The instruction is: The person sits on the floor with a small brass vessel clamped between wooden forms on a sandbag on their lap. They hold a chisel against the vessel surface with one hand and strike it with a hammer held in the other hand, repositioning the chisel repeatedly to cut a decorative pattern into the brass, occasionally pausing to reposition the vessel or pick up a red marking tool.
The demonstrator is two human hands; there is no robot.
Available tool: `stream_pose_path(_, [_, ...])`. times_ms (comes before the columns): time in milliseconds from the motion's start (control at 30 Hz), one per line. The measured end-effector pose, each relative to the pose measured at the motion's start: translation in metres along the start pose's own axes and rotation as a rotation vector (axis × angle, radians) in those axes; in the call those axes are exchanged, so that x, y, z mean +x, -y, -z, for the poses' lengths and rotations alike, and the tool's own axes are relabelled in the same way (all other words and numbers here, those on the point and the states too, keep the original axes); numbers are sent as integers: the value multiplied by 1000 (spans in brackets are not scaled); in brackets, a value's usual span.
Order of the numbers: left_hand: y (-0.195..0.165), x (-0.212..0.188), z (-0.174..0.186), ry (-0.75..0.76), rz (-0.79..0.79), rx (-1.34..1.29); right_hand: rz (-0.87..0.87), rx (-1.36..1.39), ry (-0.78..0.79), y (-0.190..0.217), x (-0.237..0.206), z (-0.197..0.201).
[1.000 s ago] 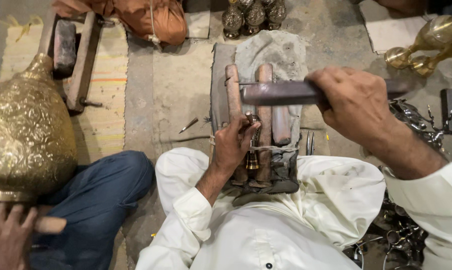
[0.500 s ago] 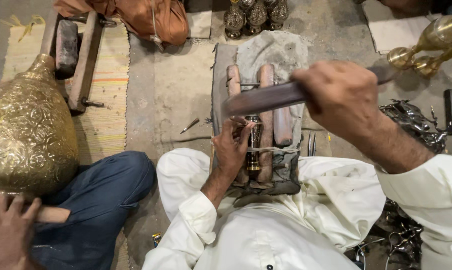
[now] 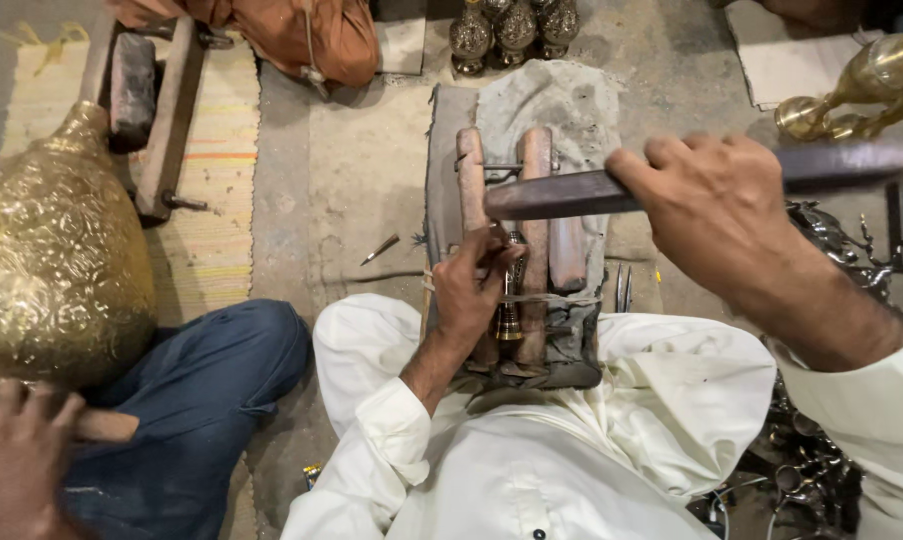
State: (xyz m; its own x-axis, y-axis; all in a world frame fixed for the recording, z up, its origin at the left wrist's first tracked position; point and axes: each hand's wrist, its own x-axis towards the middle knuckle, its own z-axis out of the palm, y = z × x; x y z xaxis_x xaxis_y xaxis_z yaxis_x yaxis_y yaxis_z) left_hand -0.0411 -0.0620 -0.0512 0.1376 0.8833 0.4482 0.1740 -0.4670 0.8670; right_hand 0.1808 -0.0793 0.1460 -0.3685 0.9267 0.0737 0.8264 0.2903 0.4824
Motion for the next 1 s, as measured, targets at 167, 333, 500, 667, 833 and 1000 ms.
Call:
stream_pose_path(167, [9, 27, 8, 134, 109, -48, -243, 446, 256, -14, -25, -25])
stream_pose_path(333, [4, 60, 19, 538, -318, 185, -380, 855, 83, -1, -55, -57])
stream_pose_path(500, [-6, 71, 22, 661, -327, 181, -555, 834, -282, 18, -78, -79])
stream_pose_path(667, [-9, 71, 23, 659, -336, 188, -358, 511, -279, 15, -86, -70])
stream_pose_path(833, [-13, 65, 24, 582, -275, 256, -333, 524, -196, 10, -75, -54])
stream_pose_path(1000, [-14, 58, 22, 479, -217, 204, -279, 454, -102, 2, -61, -45])
